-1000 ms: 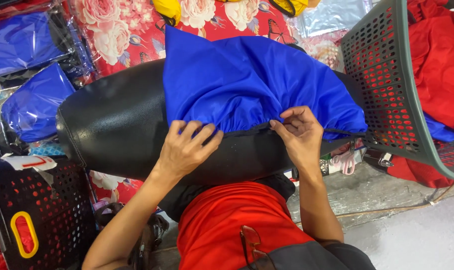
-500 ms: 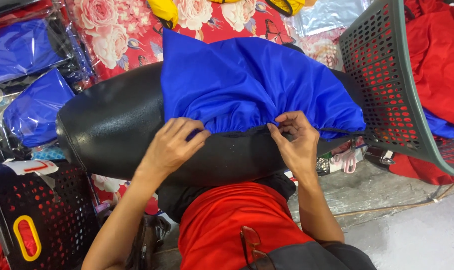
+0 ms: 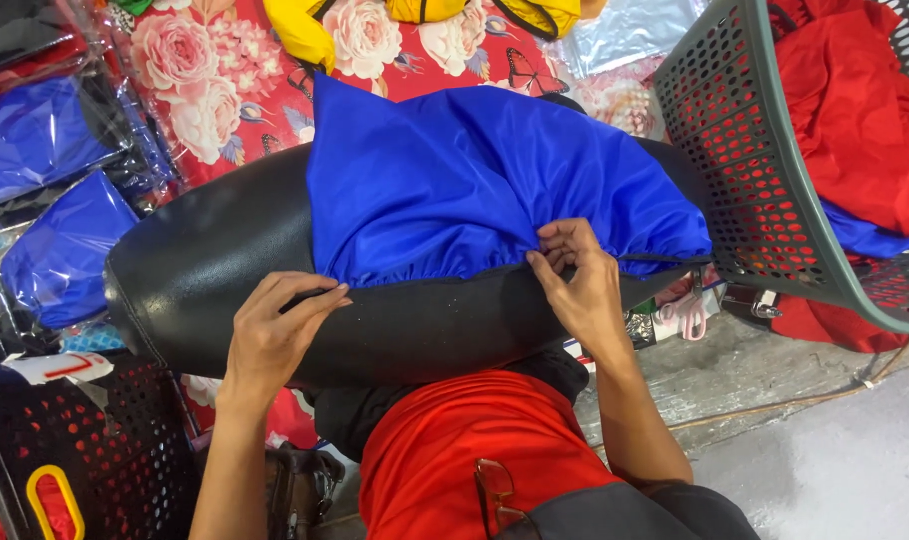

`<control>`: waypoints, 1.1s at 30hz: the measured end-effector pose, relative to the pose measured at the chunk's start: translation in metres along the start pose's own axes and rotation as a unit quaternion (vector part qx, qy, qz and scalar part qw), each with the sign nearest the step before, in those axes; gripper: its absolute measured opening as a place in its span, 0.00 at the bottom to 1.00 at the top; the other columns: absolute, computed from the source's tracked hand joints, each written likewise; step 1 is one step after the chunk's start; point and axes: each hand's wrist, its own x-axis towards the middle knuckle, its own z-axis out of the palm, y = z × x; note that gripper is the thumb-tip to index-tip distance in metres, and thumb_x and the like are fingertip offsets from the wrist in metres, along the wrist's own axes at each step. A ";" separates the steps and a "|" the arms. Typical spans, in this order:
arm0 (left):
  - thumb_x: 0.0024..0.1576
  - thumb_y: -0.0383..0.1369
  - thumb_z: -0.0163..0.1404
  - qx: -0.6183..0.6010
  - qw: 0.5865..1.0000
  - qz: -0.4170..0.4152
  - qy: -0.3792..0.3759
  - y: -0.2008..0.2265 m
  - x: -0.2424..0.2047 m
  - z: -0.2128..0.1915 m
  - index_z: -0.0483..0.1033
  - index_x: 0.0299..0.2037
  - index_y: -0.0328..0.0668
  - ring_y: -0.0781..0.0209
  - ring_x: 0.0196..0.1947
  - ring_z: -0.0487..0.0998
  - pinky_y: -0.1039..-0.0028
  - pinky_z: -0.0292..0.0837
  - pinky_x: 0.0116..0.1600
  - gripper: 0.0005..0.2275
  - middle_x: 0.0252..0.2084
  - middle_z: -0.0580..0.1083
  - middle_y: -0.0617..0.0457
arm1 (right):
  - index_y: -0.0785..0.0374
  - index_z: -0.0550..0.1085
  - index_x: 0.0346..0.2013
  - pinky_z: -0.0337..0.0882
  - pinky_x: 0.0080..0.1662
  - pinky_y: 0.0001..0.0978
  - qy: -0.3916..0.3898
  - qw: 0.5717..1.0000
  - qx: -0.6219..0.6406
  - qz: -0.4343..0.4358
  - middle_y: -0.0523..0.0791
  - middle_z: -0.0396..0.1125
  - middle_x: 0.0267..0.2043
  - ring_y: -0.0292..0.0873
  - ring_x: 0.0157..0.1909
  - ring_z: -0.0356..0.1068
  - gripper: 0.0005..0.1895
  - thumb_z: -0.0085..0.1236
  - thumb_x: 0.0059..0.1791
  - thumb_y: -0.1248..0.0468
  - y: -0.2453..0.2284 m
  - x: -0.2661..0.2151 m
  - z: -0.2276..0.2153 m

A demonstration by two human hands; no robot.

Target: The person wipes a blue cloth with a sponge, stretches it over a black oval object, folds it, and places it inside a clear plastic sleeve.

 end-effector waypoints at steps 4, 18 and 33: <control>0.55 0.23 0.62 -0.001 1.000 -0.008 0.020 -0.013 -0.019 0.011 0.87 0.42 0.45 0.57 0.34 0.79 0.73 0.78 0.43 0.08 0.36 0.79 0.54 | 0.67 0.74 0.42 0.74 0.35 0.33 0.022 0.999 -0.008 -0.035 0.52 0.72 0.35 0.45 0.30 0.73 0.13 0.66 0.46 0.76 0.008 -0.001 0.005; 0.59 0.30 0.65 0.196 0.977 0.047 -0.077 -0.004 -0.001 0.005 0.83 0.44 0.49 0.58 0.41 0.77 0.66 0.71 0.45 0.06 0.44 0.78 0.59 | 0.62 0.72 0.46 0.61 0.52 0.41 -0.045 0.956 -0.163 -0.239 0.48 0.65 0.47 0.50 0.48 0.64 0.13 0.64 0.49 0.72 -0.006 -0.006 -0.057; 0.66 0.34 0.46 0.181 0.967 0.155 -0.094 -0.028 -0.004 0.023 0.78 0.37 0.40 0.51 0.34 0.76 0.68 0.73 0.41 0.10 0.33 0.75 0.47 | 0.57 0.78 0.41 0.70 0.41 0.39 0.047 0.873 -0.255 -0.414 0.46 0.67 0.37 0.52 0.44 0.70 0.12 0.60 0.45 0.72 0.042 0.009 0.000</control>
